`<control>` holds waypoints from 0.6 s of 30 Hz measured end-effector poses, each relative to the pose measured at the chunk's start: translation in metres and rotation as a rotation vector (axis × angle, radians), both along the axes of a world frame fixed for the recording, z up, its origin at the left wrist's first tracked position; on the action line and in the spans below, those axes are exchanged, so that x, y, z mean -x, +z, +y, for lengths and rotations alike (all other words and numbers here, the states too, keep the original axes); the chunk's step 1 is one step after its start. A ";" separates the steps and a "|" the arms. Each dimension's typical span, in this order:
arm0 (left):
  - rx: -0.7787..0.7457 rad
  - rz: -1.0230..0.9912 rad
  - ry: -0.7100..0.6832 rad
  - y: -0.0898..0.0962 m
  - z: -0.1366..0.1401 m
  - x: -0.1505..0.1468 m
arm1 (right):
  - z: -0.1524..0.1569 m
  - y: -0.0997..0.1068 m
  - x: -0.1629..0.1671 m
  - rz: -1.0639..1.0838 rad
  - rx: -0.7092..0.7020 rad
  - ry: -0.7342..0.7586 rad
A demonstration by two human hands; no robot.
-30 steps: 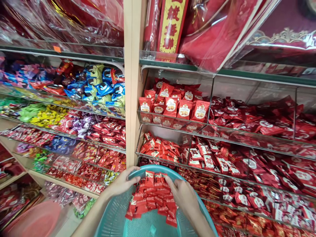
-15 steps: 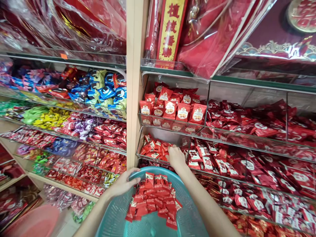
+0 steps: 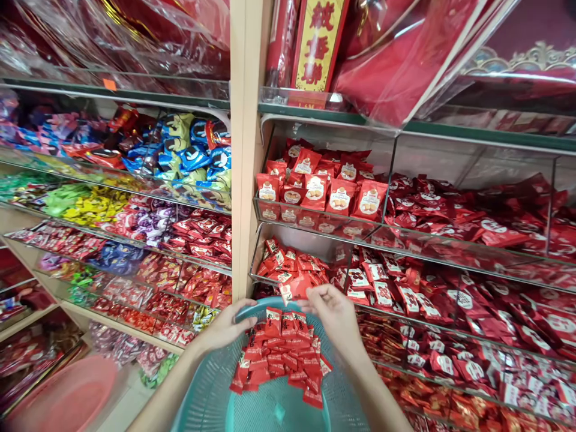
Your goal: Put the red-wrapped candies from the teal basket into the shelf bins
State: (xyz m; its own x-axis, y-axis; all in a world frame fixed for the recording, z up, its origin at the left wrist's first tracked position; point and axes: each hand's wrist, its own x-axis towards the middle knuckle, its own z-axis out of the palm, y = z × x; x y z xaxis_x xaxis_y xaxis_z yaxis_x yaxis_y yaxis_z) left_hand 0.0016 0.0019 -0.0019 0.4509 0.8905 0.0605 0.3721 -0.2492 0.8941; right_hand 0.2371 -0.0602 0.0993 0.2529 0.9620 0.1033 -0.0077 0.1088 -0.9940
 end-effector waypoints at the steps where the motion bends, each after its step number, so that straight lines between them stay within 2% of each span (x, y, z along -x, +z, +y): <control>1: -0.001 -0.004 -0.003 -0.001 0.000 0.000 | -0.006 -0.007 0.004 0.093 0.062 0.031; 4: -0.010 -0.025 0.003 -0.003 0.001 -0.001 | -0.018 -0.026 0.015 0.246 0.185 0.086; 9: -0.012 -0.026 0.001 -0.001 0.001 -0.001 | -0.036 -0.050 0.011 0.289 0.316 0.146; 15: -0.009 0.006 0.011 -0.001 0.001 -0.001 | -0.072 -0.077 -0.021 0.329 0.443 0.043; 18: -0.024 -0.003 0.010 -0.003 0.001 -0.001 | -0.090 -0.094 -0.034 0.368 0.446 -0.052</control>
